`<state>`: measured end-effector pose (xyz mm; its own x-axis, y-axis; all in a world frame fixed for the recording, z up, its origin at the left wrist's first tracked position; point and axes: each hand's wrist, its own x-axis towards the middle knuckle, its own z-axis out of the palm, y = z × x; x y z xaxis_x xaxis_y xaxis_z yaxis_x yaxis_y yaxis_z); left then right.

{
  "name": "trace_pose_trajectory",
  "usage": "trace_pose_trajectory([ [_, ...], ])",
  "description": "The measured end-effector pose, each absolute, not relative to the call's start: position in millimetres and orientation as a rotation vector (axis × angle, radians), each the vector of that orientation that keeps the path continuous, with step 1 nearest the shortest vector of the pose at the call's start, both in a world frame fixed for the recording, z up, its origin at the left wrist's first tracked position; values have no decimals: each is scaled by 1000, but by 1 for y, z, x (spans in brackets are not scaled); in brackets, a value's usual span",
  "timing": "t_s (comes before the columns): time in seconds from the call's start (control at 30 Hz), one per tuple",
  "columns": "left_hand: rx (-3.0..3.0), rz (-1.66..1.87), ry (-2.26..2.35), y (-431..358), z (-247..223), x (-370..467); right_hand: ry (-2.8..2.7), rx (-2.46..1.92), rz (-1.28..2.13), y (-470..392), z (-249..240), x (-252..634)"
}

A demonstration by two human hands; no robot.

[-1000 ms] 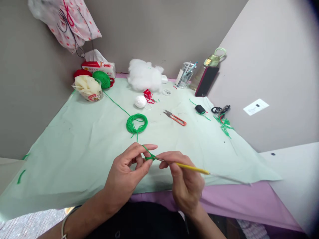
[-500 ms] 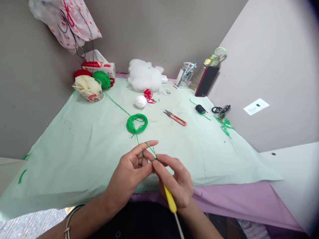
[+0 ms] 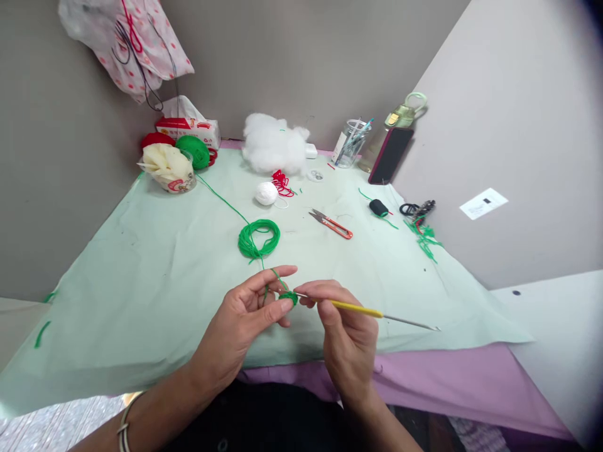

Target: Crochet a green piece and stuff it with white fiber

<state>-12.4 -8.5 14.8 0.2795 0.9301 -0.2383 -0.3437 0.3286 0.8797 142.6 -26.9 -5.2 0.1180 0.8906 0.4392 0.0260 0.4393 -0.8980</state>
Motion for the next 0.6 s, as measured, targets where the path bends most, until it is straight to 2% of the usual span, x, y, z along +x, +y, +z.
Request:
trace_pose_trajectory([
  [0.13,755,927,839,-7,18,-15,-1292,-865,839,-30,-6,144],
  [0.3,627,742,669,-2,16,-22,-921,-777,1211,-19,-2,154],
  [0.43,712,817,713,-5,12,-19,-787,-714,1412,-14,-3,156],
  [0.5,788,919,786,-7,10,-15,-880,-712,1371,-17,-5,152],
  [0.6,885,1006,877,-11,9,-12,-1088,-792,1127,-24,-9,146],
])
